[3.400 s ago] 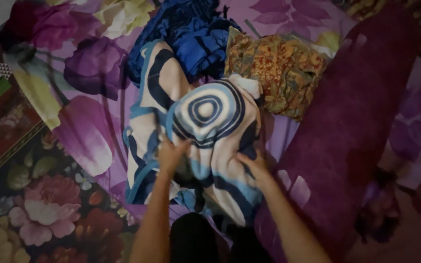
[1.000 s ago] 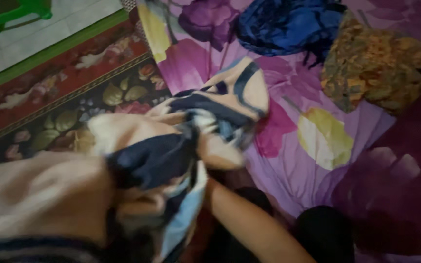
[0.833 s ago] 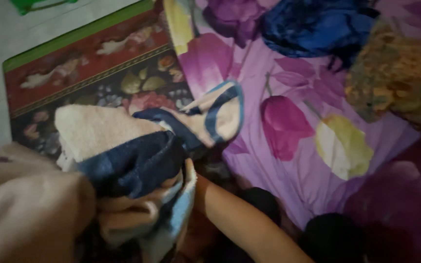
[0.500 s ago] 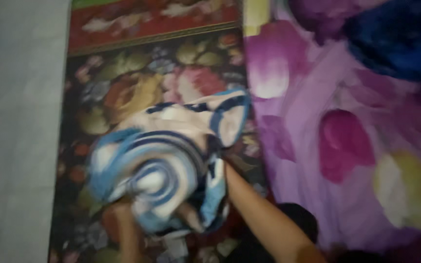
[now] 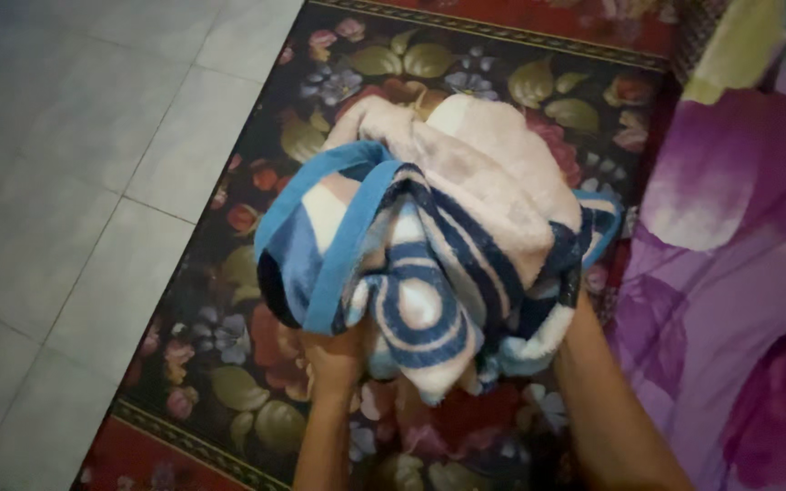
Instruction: The person removes a patterned blanket, a floral cloth, a purple pillow, and a blue cloth from the bed and places them on the floor. Then, the person smooths and tucks the floral bedsheet around the mattress corners to make the bed.
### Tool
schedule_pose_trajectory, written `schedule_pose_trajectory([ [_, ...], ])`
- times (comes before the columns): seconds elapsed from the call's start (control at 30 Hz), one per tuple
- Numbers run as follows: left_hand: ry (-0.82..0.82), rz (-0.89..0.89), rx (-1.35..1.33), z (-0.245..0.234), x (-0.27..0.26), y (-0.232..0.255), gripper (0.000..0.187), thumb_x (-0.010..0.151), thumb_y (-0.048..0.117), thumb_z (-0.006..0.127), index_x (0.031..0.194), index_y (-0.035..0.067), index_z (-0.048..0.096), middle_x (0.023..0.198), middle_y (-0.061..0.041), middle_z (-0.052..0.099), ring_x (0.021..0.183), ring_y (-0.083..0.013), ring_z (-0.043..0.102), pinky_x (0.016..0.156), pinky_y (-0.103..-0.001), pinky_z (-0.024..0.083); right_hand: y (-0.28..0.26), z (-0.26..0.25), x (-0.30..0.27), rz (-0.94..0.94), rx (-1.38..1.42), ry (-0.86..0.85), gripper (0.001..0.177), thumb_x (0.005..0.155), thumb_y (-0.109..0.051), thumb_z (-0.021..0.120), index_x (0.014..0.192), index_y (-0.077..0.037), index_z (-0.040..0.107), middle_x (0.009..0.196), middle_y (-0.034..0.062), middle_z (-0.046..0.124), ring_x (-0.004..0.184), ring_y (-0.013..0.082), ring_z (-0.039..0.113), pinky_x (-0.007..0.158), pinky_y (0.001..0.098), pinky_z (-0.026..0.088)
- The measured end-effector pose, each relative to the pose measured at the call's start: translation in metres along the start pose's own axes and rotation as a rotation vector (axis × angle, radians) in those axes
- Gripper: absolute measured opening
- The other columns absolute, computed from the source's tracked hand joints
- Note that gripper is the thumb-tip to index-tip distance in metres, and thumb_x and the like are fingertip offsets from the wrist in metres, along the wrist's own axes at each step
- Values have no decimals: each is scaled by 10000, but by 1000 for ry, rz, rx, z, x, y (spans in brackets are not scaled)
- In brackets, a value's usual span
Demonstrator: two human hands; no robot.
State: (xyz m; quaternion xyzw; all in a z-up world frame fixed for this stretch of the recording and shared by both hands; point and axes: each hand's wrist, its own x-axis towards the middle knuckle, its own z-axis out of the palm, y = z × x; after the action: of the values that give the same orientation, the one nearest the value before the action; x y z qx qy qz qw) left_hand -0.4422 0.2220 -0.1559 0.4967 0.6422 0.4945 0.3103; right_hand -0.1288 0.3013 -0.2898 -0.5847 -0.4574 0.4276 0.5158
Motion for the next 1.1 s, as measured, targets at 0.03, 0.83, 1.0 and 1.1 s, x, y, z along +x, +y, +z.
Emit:
schedule_pose_trajectory([
  [0.03, -1, 48, -64, -2, 6, -7, 364, 869, 218, 770, 1161, 3, 731, 1051, -102, 795, 893, -231, 737, 819, -368, 569, -5, 5, 9, -26, -17, 12, 467, 903, 8, 516, 1356, -35, 618, 1344, 161, 638, 1266, 287, 572, 1080, 416, 408],
  [0.83, -139, 393, 922, 124, 80, -149, 751, 923, 382, 557, 1622, 339, 287, 1701, -175, 147, 1540, -487, 132, 1180, -703, 140, -46, 138, 11, -481, -976, -224, 823, 770, -452, 738, 1522, -282, 451, 1647, 185, 239, 1520, 444, 183, 1086, 730, 273],
  [1.0, -231, 331, 981, 138, 87, -175, 820, 899, 370, 572, 1620, 364, 183, 1695, -165, 127, 1526, -489, 136, 1159, -705, 152, -9, 144, 17, -397, -1013, -208, 809, 815, -471, 729, 1544, -312, 415, 1666, 171, 222, 1531, 431, 176, 1060, 745, 303],
  [1.1, -211, 385, 1133, 138, 86, -185, 860, 896, 344, 584, 1653, 409, 181, 1720, -139, 133, 1542, -454, 154, 1171, -678, 169, 7, 143, 14, -330, -1062, -214, 785, 849, -485, 712, 1548, -315, 398, 1664, 164, 212, 1529, 416, 169, 1055, 754, 299],
])
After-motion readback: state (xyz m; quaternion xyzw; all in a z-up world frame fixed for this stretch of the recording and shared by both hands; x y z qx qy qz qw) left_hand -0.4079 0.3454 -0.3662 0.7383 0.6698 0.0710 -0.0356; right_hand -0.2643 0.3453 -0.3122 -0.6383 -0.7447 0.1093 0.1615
